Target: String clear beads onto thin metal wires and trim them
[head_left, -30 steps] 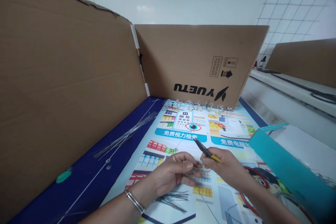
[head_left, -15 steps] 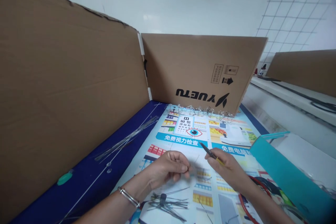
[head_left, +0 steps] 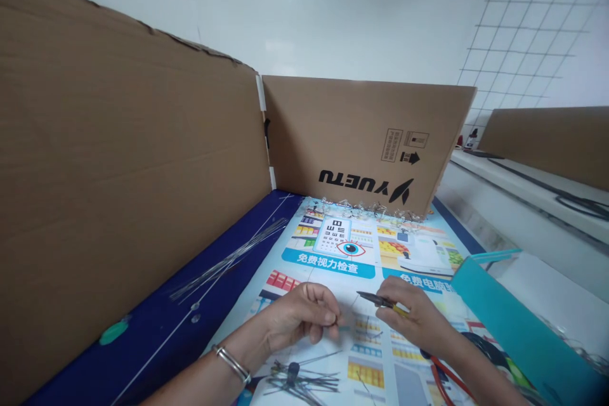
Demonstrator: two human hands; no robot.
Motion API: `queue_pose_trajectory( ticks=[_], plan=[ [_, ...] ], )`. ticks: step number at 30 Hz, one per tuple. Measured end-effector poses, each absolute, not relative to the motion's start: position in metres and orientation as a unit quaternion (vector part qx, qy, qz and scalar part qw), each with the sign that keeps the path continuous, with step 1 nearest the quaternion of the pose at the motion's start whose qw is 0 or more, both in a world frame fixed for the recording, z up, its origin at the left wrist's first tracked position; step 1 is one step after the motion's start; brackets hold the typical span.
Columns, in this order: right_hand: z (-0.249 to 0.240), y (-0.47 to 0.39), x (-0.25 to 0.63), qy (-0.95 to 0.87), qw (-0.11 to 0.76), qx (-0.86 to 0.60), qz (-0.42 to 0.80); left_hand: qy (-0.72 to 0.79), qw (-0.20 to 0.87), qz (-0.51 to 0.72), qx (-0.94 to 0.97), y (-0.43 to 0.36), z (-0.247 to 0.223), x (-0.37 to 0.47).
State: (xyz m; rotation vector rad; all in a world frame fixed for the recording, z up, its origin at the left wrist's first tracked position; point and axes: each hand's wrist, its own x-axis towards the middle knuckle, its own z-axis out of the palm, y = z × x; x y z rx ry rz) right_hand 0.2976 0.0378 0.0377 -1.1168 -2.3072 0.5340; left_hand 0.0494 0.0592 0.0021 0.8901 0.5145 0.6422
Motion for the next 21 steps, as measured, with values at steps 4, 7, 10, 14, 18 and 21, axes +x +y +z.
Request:
queue_pose_trajectory(
  ticks=[4,7,10,14,18,21],
  plan=[
    [0.0355,0.0384,0.2968,-0.854,0.273,-0.399,0.191,0.246,0.822,0.301,0.417,0.0578,0.0027,0.05],
    [0.0336,0.0389,0.297,-0.854,0.268,-0.405,0.186,0.245,0.823,0.301,0.415,0.0573,0.0019,0.0505],
    [0.033,0.0389,0.2967,-0.852,0.262,-0.414,0.184,0.242,0.826,0.299,0.412,0.0573,0.0012,0.0507],
    [0.0331,0.0385,0.2956,-0.851,0.258,-0.42,0.179,0.243,0.826,0.298,0.412,0.057,0.0006,0.0513],
    [0.0321,0.0383,0.2954,-0.852,0.256,-0.422,0.173,0.241,0.829,0.294,0.411,0.0555,0.0009,0.0517],
    [0.0316,0.0382,0.2964,-0.852,0.255,-0.426,0.169,0.234,0.832,0.286,0.414,0.0552,0.0014,0.0505]
  ],
)
